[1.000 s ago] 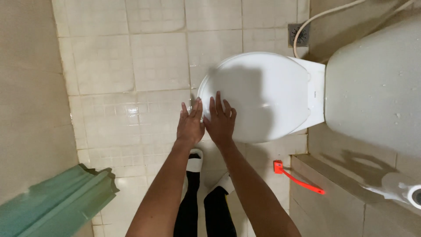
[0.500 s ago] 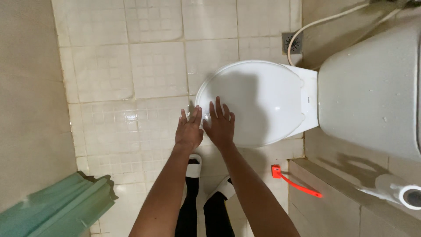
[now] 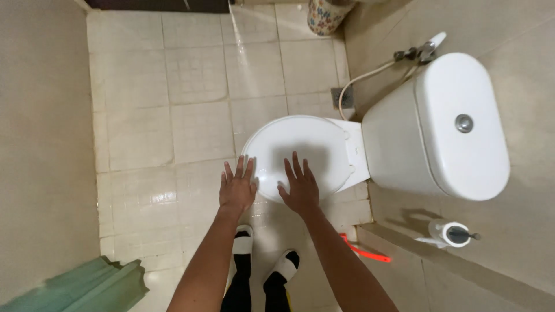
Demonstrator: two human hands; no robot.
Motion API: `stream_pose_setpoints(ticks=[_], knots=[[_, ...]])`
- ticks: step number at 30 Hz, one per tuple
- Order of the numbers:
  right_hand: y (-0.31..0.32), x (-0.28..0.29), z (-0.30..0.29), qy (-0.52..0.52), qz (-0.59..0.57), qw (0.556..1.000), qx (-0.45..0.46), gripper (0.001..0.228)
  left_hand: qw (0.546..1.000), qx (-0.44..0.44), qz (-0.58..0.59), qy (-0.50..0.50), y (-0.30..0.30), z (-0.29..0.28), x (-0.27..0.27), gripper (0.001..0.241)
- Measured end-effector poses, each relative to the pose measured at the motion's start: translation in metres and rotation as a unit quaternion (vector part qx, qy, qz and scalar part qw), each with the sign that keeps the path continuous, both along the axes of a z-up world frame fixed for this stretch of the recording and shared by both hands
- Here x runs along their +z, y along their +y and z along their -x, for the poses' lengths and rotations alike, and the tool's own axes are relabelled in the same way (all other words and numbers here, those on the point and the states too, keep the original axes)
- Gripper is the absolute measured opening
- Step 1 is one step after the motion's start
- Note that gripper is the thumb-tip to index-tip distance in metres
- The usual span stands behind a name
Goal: The person uses a handheld bidet sprayer to rinse the inside of a toilet bowl. They direct the water stream around the bowl's interior surfaces, then turn off the sprayer and close the toilet seat and lid.
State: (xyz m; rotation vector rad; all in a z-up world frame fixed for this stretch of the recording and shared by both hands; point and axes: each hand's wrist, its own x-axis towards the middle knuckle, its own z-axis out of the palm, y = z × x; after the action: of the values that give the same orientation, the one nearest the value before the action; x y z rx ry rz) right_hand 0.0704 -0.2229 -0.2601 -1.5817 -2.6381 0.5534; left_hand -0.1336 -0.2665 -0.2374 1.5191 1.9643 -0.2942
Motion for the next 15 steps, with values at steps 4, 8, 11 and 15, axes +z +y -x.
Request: stream_pose_setpoints(ticks=[4,8,11,15], knots=[[-0.004,0.048,-0.030,0.018,-0.034,0.999,0.006,0.093,0.998,0.001,-0.059,-0.009,-0.007,-0.010,0.041,0.078],[-0.009,0.096,-0.055,-0.011,-0.045,0.999,0.009,0.091,0.997,-0.017,-0.070,0.007,-0.009,-0.027,0.104,0.079],[-0.015,0.136,-0.075,-0.004,-0.054,0.998,-0.011,0.090,0.993,-0.035,-0.109,0.013,-0.012,-0.042,0.141,0.079],[-0.017,0.179,-0.098,-0.019,-0.051,0.998,-0.040,0.093,0.984,-0.064,-0.168,0.011,-0.011,-0.058,0.180,0.076]])
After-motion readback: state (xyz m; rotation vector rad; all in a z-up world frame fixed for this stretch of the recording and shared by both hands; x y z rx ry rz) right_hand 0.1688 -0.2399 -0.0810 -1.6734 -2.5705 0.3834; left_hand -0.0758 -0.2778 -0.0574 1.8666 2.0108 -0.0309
